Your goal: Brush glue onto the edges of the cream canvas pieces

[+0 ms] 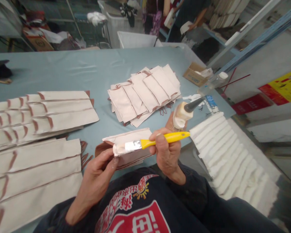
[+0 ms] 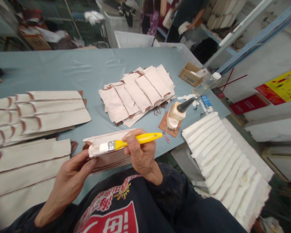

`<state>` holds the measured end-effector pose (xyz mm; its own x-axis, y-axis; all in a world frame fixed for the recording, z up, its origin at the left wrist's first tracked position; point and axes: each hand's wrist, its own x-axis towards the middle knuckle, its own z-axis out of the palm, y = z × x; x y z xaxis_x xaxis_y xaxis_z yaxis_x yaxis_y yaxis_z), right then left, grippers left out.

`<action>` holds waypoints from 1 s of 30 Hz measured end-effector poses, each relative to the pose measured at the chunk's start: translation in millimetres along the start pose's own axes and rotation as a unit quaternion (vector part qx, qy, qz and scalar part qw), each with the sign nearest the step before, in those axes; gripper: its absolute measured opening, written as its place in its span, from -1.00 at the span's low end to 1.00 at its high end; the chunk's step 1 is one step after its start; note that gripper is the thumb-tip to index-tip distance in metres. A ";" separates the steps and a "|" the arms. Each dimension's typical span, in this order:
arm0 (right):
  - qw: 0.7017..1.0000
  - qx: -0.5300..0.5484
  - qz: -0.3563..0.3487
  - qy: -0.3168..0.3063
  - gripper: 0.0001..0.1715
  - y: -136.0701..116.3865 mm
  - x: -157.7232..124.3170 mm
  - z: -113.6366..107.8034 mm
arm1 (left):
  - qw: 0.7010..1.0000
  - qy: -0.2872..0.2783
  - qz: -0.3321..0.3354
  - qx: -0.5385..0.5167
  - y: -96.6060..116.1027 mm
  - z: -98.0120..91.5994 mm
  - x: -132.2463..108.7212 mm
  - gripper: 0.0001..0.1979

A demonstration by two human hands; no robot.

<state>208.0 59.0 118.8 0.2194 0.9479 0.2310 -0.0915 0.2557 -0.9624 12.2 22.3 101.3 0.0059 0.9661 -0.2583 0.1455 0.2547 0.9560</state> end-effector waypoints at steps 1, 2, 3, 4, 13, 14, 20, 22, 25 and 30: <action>1.000 0.001 -0.003 0.014 -0.52 0.9 0.4 -0.2 | 1.000 -0.004 0.000 -0.004 0.7 0.6 0.2 -0.73; 1.000 0.000 -0.002 0.017 -0.51 1.8 0.8 -0.4 | 1.000 -0.007 -0.002 -0.009 1.8 1.4 0.5 -0.72; 1.000 0.000 0.002 0.005 -0.51 2.6 1.3 -0.6 | 1.000 -0.007 -0.007 -0.016 3.0 2.2 1.1 -0.71; 1.000 0.001 0.009 -0.012 -0.52 3.1 2.1 -1.1 | 1.000 -0.004 -0.015 -0.026 4.3 3.1 1.8 -0.70; 0.999 0.042 -0.019 0.015 -0.61 -0.2 6.0 -7.9 | 0.941 -0.017 -0.201 -0.272 25.6 9.5 8.8 -0.55; 0.999 0.031 -0.031 0.005 -0.64 0.6 4.2 -7.7 | 0.938 -0.026 -0.199 -0.282 28.8 10.1 8.8 -0.57; 0.973 -0.107 -0.181 -0.098 -0.78 10.4 0.1 -10.8 | 0.922 -0.084 -0.201 -0.319 39.1 10.6 8.4 -0.57; 0.969 -0.085 -0.210 -0.098 -0.80 11.4 2.1 -13.0 | 0.919 -0.086 -0.207 -0.325 39.4 9.3 9.5 -0.57; 0.971 -0.021 -0.228 -0.067 -0.83 10.0 5.5 -13.8 | 0.917 -0.082 -0.207 -0.332 39.8 7.4 11.7 -0.56; 0.950 -0.082 -0.271 -0.135 -0.84 13.3 11.8 -7.8 | 0.917 -0.085 -0.200 -0.335 41.2 5.3 15.7 -0.54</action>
<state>217.0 72.1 107.6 -0.0686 0.7060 0.7049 0.1206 0.7073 -0.6966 23.5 47.7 135.9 0.2476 0.7836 -0.5698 -0.4711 0.6113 0.6360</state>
